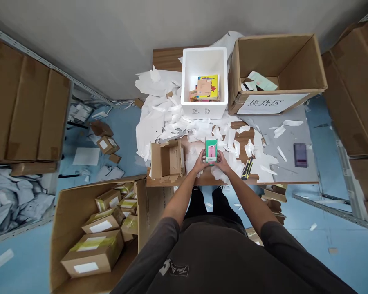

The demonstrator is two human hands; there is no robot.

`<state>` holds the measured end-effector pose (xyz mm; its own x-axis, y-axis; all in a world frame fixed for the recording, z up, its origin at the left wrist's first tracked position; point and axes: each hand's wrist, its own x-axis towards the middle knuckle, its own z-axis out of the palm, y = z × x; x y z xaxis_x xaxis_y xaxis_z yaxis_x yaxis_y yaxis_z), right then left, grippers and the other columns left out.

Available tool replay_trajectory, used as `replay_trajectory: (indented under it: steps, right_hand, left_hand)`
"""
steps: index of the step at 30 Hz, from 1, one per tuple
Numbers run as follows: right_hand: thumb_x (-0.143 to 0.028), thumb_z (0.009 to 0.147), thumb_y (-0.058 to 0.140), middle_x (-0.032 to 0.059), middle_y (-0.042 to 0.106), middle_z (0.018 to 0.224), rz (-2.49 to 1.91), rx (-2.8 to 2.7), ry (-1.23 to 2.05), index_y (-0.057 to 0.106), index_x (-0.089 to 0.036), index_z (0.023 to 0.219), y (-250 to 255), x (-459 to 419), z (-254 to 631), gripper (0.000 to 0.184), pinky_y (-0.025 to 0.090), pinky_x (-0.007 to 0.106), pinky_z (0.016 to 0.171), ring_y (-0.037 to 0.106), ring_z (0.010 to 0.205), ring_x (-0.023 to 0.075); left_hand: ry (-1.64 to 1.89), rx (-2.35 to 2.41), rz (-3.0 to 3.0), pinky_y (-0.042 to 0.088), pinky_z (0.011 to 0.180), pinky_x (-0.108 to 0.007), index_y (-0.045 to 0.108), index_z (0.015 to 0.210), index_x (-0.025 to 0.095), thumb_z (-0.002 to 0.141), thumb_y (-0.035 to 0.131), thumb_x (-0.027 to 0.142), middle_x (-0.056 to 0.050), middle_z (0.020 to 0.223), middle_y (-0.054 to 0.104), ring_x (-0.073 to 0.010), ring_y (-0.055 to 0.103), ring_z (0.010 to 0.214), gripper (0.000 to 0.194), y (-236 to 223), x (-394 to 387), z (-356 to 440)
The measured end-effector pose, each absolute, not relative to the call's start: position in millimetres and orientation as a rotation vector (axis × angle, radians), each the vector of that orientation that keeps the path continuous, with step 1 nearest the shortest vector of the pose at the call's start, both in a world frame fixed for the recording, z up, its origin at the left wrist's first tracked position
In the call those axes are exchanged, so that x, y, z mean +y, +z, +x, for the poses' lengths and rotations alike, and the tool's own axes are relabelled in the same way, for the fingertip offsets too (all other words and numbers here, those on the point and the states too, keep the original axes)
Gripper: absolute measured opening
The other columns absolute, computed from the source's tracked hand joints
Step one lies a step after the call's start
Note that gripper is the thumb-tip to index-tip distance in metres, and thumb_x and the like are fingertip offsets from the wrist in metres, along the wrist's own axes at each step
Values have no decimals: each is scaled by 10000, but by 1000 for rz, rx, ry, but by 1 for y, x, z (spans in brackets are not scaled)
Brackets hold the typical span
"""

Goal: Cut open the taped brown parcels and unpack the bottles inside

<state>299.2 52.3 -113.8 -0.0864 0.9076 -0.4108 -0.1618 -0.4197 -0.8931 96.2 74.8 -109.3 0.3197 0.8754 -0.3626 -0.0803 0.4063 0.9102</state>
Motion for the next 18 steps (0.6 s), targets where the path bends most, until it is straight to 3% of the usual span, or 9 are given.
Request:
replay_trajectory:
  steps: [7,18]
  right_hand:
    - [-340,613,917,113,626,1452,-1361,-911,1574,468,-339,1595,-37,70,290,1080,594,517,1046,669,1258,318]
    - [-372,693,919,104,584,1561,-1204,-1117,1275,488,-376,1629,108,159,284,1031,566,517,1110,595,1372,318]
  left_hand:
    - [846,1048,953,557,1072,-450,353,1699,311,618,1004,373,-174,1617,500,-302,643,1298,1264,-42,87,90]
    - [1048,886,1216,597,1002,-420,391,1687,325,687,975,365,-145,1539,561,-278,646,1240,1159,91,193,88]
